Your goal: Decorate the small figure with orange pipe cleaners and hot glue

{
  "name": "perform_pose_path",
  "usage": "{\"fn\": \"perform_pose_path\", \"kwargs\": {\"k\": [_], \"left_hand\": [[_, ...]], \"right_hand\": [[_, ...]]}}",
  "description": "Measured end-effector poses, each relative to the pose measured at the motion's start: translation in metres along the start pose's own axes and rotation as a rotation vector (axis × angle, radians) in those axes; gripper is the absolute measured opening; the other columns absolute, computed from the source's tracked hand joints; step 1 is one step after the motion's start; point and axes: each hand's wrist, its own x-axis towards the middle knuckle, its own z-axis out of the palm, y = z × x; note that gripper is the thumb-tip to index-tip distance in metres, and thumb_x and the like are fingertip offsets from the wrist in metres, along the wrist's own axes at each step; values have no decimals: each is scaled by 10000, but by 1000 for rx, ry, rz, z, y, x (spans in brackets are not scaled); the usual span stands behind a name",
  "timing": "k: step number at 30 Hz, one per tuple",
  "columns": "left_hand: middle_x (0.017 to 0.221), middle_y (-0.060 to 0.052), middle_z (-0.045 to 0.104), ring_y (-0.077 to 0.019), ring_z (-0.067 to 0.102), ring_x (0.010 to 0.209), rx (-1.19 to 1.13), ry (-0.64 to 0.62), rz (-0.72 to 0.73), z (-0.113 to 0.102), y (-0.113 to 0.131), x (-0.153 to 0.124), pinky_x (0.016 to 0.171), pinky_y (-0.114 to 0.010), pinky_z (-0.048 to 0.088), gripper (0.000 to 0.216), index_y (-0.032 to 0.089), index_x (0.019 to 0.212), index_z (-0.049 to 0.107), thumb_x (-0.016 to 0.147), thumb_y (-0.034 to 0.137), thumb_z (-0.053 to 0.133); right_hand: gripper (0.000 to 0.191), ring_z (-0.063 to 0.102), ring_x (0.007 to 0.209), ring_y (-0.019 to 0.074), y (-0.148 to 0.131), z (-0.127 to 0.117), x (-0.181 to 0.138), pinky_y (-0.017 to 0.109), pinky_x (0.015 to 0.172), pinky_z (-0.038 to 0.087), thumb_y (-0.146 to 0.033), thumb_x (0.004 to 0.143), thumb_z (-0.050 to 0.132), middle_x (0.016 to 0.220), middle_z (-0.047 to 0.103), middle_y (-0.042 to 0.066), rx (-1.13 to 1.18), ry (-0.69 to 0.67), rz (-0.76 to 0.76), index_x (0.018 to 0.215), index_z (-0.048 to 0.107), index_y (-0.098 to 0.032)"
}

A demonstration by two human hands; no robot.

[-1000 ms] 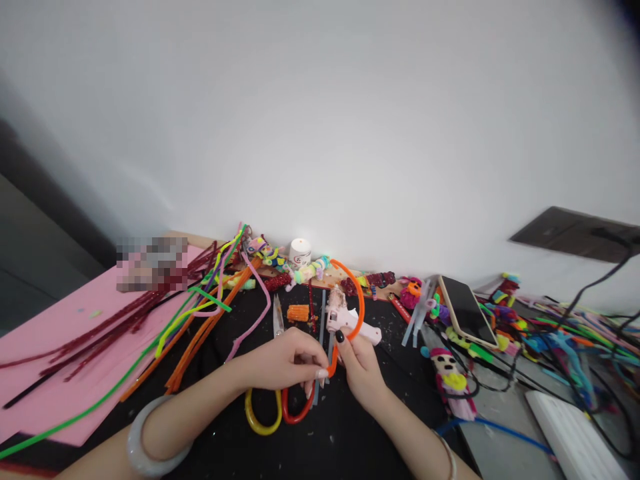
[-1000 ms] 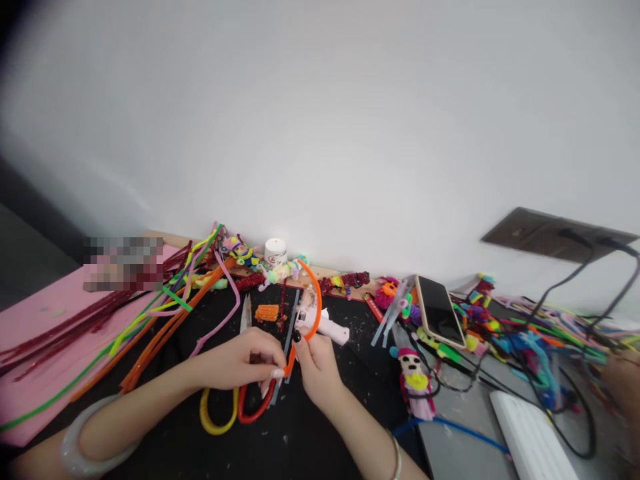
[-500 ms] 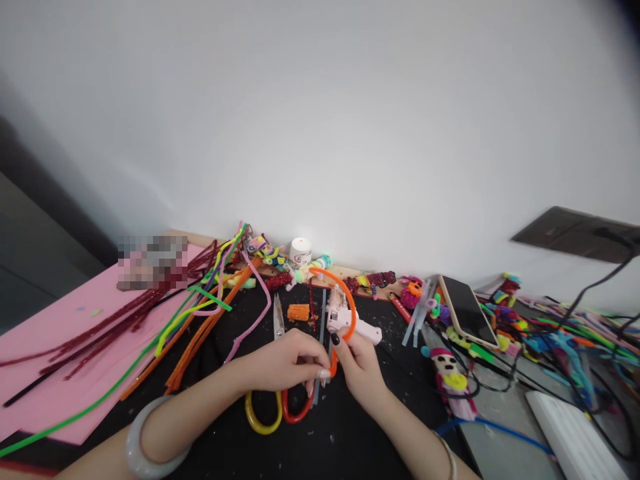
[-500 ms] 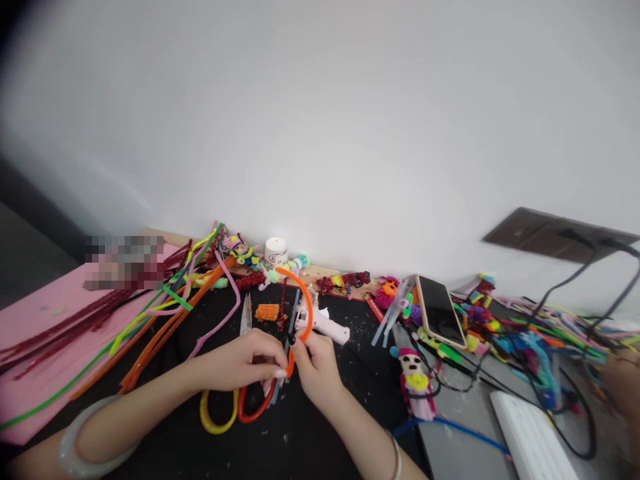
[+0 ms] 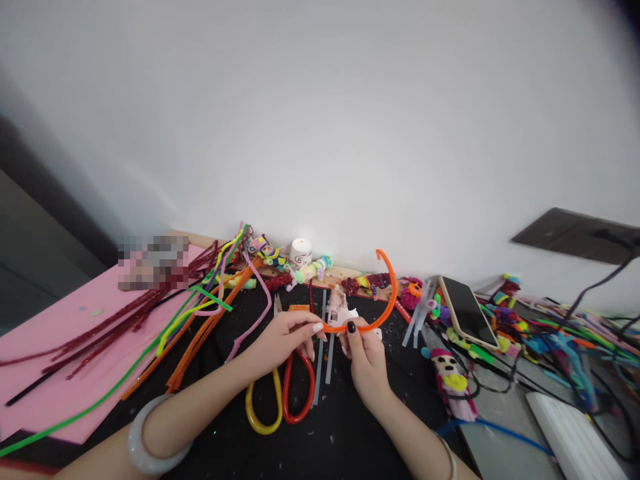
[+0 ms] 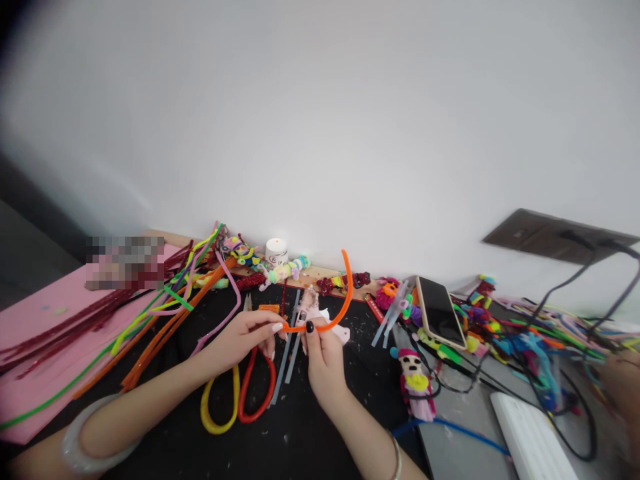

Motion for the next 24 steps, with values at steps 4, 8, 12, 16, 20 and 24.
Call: {"fn": "perform_pose_path", "kwargs": {"k": [4, 8, 12, 16, 20, 24], "left_hand": [[572, 16, 597, -91, 567, 490, -40, 25, 13, 1, -1, 1, 520, -202, 440, 224, 113, 870, 612, 824, 318, 536], [543, 16, 588, -96, 558, 481, -13, 60, 16, 1, 0, 0, 513, -206, 434, 228, 111, 823, 608, 824, 327, 534], [514, 18, 571, -93, 544, 480, 84, 96, 66, 0, 1, -1, 542, -211, 436, 247, 115, 767, 610, 835, 333, 517], [536, 16, 569, -95, 537, 500, 213, 117, 126, -1, 2, -3, 556, -209, 433, 251, 127, 770, 631, 846, 327, 498], [566, 13, 578, -97, 536, 528, 394, 127, 230, -3, 3, -3, 578, -203, 427, 226, 143, 780, 646, 856, 279, 482], [643, 0, 616, -114, 569, 621, 596, 78, 338, -4, 3, -5, 664, -215, 430, 197, 169, 829, 655, 864, 238, 474]], "right_hand": [[330, 383, 523, 114, 0, -1, 0, 247, 519, 311, -319, 939, 339, 586, 404, -28, -38, -23, -28, 658, 448, -184], [343, 397, 528, 121, -2, -2, 0, 248, 521, 311, -328, 937, 334, 584, 413, -24, -73, -38, -36, 646, 444, -185], [349, 403, 530, 123, -3, -1, 0, 250, 526, 315, -325, 935, 337, 578, 412, -23, -98, -50, -57, 631, 438, -186], [340, 419, 533, 123, -2, -1, 1, 251, 528, 332, -313, 935, 344, 584, 436, -17, -99, -50, -72, 644, 462, -182], [347, 422, 525, 121, 0, -1, 0, 247, 520, 336, -328, 930, 352, 573, 437, -19, -117, -41, -60, 632, 452, -183], [337, 395, 495, 112, 2, -1, -2, 235, 489, 313, -339, 929, 349, 556, 412, -31, -106, -36, -34, 640, 434, -186]]}}
